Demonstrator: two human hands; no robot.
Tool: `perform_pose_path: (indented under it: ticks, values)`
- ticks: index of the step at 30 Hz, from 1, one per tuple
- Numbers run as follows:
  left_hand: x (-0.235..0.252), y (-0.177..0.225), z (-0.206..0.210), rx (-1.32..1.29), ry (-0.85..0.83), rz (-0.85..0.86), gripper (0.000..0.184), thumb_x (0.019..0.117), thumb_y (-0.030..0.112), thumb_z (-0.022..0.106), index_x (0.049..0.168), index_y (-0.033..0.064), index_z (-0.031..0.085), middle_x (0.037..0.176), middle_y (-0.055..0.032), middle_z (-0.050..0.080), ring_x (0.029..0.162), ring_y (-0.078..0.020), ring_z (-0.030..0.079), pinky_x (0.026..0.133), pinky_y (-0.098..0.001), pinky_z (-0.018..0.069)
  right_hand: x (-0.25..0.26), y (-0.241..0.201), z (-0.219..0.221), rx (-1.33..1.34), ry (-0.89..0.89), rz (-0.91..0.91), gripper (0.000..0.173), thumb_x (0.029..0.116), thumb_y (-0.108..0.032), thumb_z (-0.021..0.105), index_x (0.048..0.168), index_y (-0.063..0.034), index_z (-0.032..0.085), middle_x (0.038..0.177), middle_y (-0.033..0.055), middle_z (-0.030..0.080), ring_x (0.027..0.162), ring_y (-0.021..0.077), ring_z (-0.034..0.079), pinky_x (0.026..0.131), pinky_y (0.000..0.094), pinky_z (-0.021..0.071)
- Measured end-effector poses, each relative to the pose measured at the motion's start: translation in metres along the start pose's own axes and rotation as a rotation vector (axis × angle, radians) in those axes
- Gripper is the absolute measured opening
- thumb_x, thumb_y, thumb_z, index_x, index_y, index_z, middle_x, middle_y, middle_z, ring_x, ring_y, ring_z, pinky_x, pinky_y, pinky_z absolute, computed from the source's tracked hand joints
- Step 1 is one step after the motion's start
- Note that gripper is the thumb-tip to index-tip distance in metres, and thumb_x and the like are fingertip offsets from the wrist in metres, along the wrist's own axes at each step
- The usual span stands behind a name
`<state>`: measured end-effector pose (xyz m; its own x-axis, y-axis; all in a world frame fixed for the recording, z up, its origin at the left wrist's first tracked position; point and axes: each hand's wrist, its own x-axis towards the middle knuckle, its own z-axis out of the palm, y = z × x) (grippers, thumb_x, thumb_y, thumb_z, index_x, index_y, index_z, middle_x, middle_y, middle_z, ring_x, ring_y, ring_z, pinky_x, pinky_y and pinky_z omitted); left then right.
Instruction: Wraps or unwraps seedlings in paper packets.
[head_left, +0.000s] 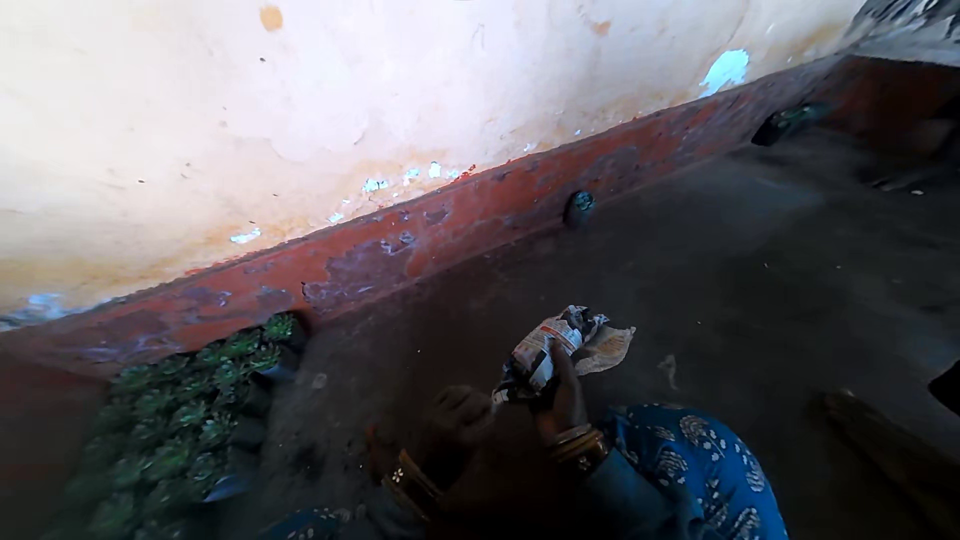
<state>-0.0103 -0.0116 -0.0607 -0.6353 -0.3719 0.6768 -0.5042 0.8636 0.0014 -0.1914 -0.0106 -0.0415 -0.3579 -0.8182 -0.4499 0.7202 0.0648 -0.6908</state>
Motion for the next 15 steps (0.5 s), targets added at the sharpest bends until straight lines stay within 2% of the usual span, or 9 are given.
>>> perform_pose_path:
  ticks: [2,4,6,8,10,11,13,14,15]
  values:
    - [0.001,0.001,-0.002,-0.061,0.007,-0.130,0.020,0.0987,0.032,0.063,0.097,0.0142,0.072,0.102,-0.0045,0.069,0.104,-0.0175,0.066,0.094,-0.0282,0.0549,0.004,0.006,-0.003,0.008,-0.025,0.014,0.033,0.1088,-0.034,0.042,0.122,-0.0063,0.055,0.093,0.0094,0.065,0.081,0.0179,0.067,0.070,0.0362,0.0580]
    - [0.005,0.008,-0.003,-0.015,-0.032,-0.196,0.026,0.0986,0.038,0.063,0.107,0.0151,0.071,0.112,-0.0038,0.071,0.111,-0.0186,0.067,0.097,-0.0316,0.0550,0.001,0.011,-0.005,-0.011,-0.074,0.040,0.033,0.1091,-0.033,0.041,0.123,-0.0059,0.054,0.093,0.0094,0.066,0.080,0.0171,0.067,0.069,0.0353,0.0587]
    - [0.012,0.021,-0.004,0.071,-0.114,-0.294,0.027,0.0960,0.031,0.064,0.112,0.0117,0.075,0.112,-0.0070,0.075,0.107,-0.0260,0.071,0.094,-0.0402,0.0578,-0.007,0.013,-0.002,-0.013,-0.102,0.077,0.032,0.1095,-0.032,0.041,0.118,-0.0058,0.056,0.089,0.0078,0.066,0.076,0.0154,0.066,0.068,0.0329,0.0580]
    - [0.019,0.029,-0.005,0.091,-0.120,-0.390,0.019,0.0937,0.019,0.065,0.101,0.0081,0.079,0.097,-0.0110,0.077,0.094,-0.0317,0.075,0.086,-0.0436,0.0595,-0.011,0.014,0.000,-0.001,-0.133,0.090,0.031,0.1100,-0.031,0.039,0.118,-0.0056,0.056,0.090,0.0075,0.065,0.078,0.0153,0.066,0.070,0.0326,0.0572]
    - [0.015,0.032,-0.003,0.112,-0.027,-0.346,0.016,0.0881,0.014,0.065,0.093,0.0116,0.080,0.086,-0.0062,0.075,0.086,-0.0272,0.073,0.081,-0.0410,0.0595,-0.012,0.013,0.002,0.018,-0.128,0.062,0.034,0.1106,-0.033,0.037,0.120,-0.0065,0.055,0.091,0.0072,0.067,0.080,0.0153,0.068,0.069,0.0331,0.0590]
    - [0.016,0.036,-0.005,0.089,0.024,-0.291,0.014,0.0845,0.009,0.067,0.088,0.0098,0.081,0.084,-0.0062,0.076,0.082,-0.0275,0.074,0.080,-0.0423,0.0593,-0.012,0.011,0.002,0.020,-0.116,0.038,0.036,0.1107,-0.035,0.035,0.119,-0.0067,0.056,0.090,0.0068,0.067,0.079,0.0153,0.068,0.068,0.0332,0.0594]
    - [0.010,0.038,0.003,0.078,0.062,-0.139,0.016,0.0876,0.008,0.064,0.080,0.0143,0.077,0.085,-0.0004,0.075,0.085,-0.0210,0.072,0.082,-0.0378,0.0571,-0.012,0.007,0.002,0.019,-0.071,0.009,0.036,0.1102,-0.036,0.036,0.117,-0.0070,0.057,0.088,0.0061,0.068,0.079,0.0149,0.069,0.068,0.0335,0.0597]
    - [0.005,0.037,0.007,0.056,0.001,-0.101,0.018,0.0911,0.010,0.060,0.081,0.0186,0.072,0.090,0.0031,0.073,0.091,-0.0176,0.068,0.088,-0.0352,0.0531,-0.012,0.005,0.001,0.022,-0.048,0.010,0.036,0.1098,-0.035,0.038,0.118,-0.0063,0.057,0.090,0.0066,0.068,0.081,0.0153,0.069,0.070,0.0345,0.0598]
    - [0.005,0.037,0.007,0.023,-0.106,-0.106,0.018,0.0913,0.011,0.060,0.085,0.0200,0.074,0.094,0.0035,0.074,0.096,-0.0180,0.068,0.091,-0.0376,0.0526,-0.011,0.004,-0.001,0.006,-0.034,0.014,0.034,0.1096,-0.034,0.039,0.118,-0.0064,0.057,0.091,0.0063,0.067,0.082,0.0148,0.068,0.072,0.0346,0.0594]
